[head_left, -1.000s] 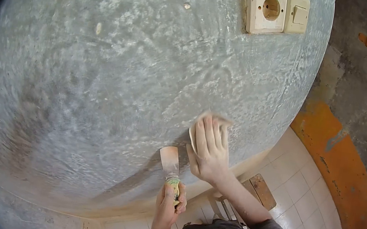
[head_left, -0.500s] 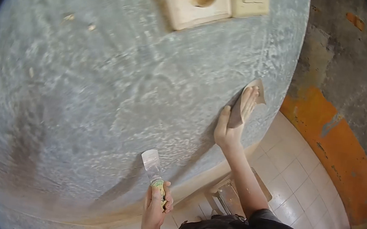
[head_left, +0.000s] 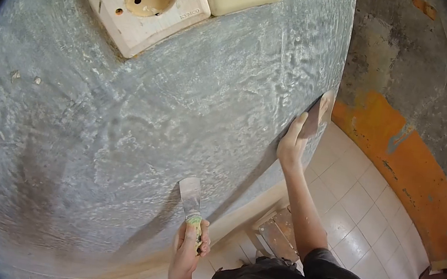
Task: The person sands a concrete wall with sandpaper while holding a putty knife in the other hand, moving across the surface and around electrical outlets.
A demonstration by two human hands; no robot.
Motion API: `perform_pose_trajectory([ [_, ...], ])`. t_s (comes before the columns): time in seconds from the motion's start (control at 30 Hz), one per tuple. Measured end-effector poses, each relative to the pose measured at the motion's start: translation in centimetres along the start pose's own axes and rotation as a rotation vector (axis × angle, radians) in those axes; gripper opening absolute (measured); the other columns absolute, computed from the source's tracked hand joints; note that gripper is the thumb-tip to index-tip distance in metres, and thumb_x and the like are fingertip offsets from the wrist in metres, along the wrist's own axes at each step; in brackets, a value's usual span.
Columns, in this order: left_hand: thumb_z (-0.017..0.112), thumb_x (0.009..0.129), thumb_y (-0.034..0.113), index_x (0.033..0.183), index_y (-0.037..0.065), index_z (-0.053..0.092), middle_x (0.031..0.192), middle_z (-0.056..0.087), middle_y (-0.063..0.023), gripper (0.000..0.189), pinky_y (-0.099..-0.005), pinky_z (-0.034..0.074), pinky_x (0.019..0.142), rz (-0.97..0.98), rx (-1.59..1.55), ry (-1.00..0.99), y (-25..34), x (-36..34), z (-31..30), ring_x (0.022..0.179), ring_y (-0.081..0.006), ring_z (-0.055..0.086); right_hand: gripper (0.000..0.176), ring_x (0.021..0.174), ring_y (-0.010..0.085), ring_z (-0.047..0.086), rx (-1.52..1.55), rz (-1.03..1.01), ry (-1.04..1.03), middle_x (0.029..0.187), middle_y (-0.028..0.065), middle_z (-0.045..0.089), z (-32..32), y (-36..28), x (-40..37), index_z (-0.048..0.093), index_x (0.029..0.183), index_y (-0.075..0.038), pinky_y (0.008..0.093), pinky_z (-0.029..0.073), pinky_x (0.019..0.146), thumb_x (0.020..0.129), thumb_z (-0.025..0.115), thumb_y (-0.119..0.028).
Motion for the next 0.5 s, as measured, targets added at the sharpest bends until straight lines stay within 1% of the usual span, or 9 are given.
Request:
perform_pose_trajectory([
  [0.1,0.042,0.101,0.036,0.106,0.003,0.051,0.073,0.049,-0.0024,0.034,-0.0219,0.033,0.044,-0.009,-0.026,0.001,-0.3,0.3,0.5,0.054,-0.0081,0.043,0.060,0.143,0.0414,0.002,-0.050,-0.031,0.024,0.153,0.0288,0.005,0.5,-1.1,-4.5,0.007,0.146,0.010,0.0490,0.002,0.115,0.098,0.029,-0.021],
  [0.13,0.042,0.101,0.036,0.105,0.004,0.051,0.073,0.049,-0.0024,0.034,-0.0218,0.033,0.044,-0.017,-0.032,0.004,-0.3,0.4,0.6,0.054,-0.0082,0.043,0.060,0.143,0.0420,0.003,-0.069,-0.053,-0.002,0.153,0.0297,0.005,1.1,-0.1,-7.5,0.007,0.145,0.011,0.0491,0.002,0.115,0.098,0.028,-0.020],
  [0.17,0.042,0.101,0.036,0.105,0.004,0.051,0.073,0.049,-0.0024,0.034,-0.0218,0.033,0.044,-0.013,-0.030,0.002,-0.3,0.5,0.6,0.054,-0.0082,0.043,0.060,0.143,0.0420,0.003,-0.067,-0.054,0.002,0.153,0.0297,0.005,1.0,0.0,-8.0,0.007,0.145,0.011,0.0491,0.002,0.115,0.098,0.028,-0.020],
  [0.2,0.042,0.101,0.036,0.105,0.004,0.051,0.073,0.049,-0.0025,0.034,-0.0219,0.033,0.044,-0.007,-0.033,0.002,-0.5,0.6,0.5,0.053,-0.0084,0.043,0.060,0.143,0.0422,0.002,-0.070,-0.057,-0.041,0.153,0.0300,0.006,0.8,0.2,-8.2,0.008,0.145,0.011,0.0491,0.002,0.115,0.098,0.029,-0.019],
  [0.23,0.042,0.101,0.036,0.105,0.003,0.051,0.073,0.050,-0.0026,0.034,-0.0220,0.033,0.044,-0.003,-0.035,0.002,-0.5,0.6,0.3,0.052,-0.0087,0.043,0.060,0.143,0.0423,0.002,-0.075,-0.058,-0.085,0.153,0.0304,0.006,0.7,-0.7,-7.6,0.008,0.145,0.011,0.0492,0.001,0.115,0.097,0.029,-0.017],
  [0.27,0.042,0.101,0.036,0.105,0.003,0.051,0.073,0.050,-0.0026,0.034,-0.0220,0.033,0.044,-0.009,-0.030,0.000,-0.5,0.5,0.3,0.052,-0.0087,0.043,0.059,0.143,0.0418,0.003,-0.026,-0.108,0.002,0.153,0.0293,0.007,0.6,-0.8,-5.4,0.008,0.145,0.011,0.0492,0.002,0.115,0.097,0.029,-0.017],
  [0.37,0.042,0.101,0.036,0.105,0.003,0.051,0.073,0.051,-0.0034,0.035,-0.0230,0.034,0.042,0.000,-0.001,0.023,-0.4,0.4,0.1,0.049,-0.0098,0.045,0.057,0.143,0.0399,0.005,0.077,0.001,0.110,0.154,0.0269,0.007,-0.1,-0.6,1.6,0.013,0.146,0.009,0.0468,0.004,0.116,0.099,0.031,-0.020],
  [0.43,0.041,0.101,0.037,0.105,0.002,0.051,0.073,0.051,-0.0046,0.037,-0.0242,0.036,0.039,0.038,0.010,0.009,-0.5,0.5,-0.4,0.046,-0.0115,0.046,0.056,0.144,0.0396,0.005,0.043,0.020,0.122,0.154,0.0270,0.007,-0.5,-0.2,3.0,0.014,0.145,0.009,0.0464,0.004,0.116,0.100,0.031,-0.020],
  [0.5,0.040,0.101,0.037,0.104,0.001,0.052,0.071,0.052,-0.0046,0.039,-0.0246,0.036,0.038,0.039,0.009,0.019,-0.4,0.5,-0.3,0.045,-0.0123,0.047,0.056,0.144,0.0393,0.005,0.013,0.038,0.126,0.154,0.0270,0.008,-0.7,0.2,2.4,0.015,0.145,0.009,0.0461,0.004,0.116,0.100,0.031,-0.020],
])
Point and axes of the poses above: each hand's wrist, its own x-axis towards the middle knuckle, its own z-axis out of the palm, y = z × x, the point moved 1 cm from there along x, towards the middle knuckle
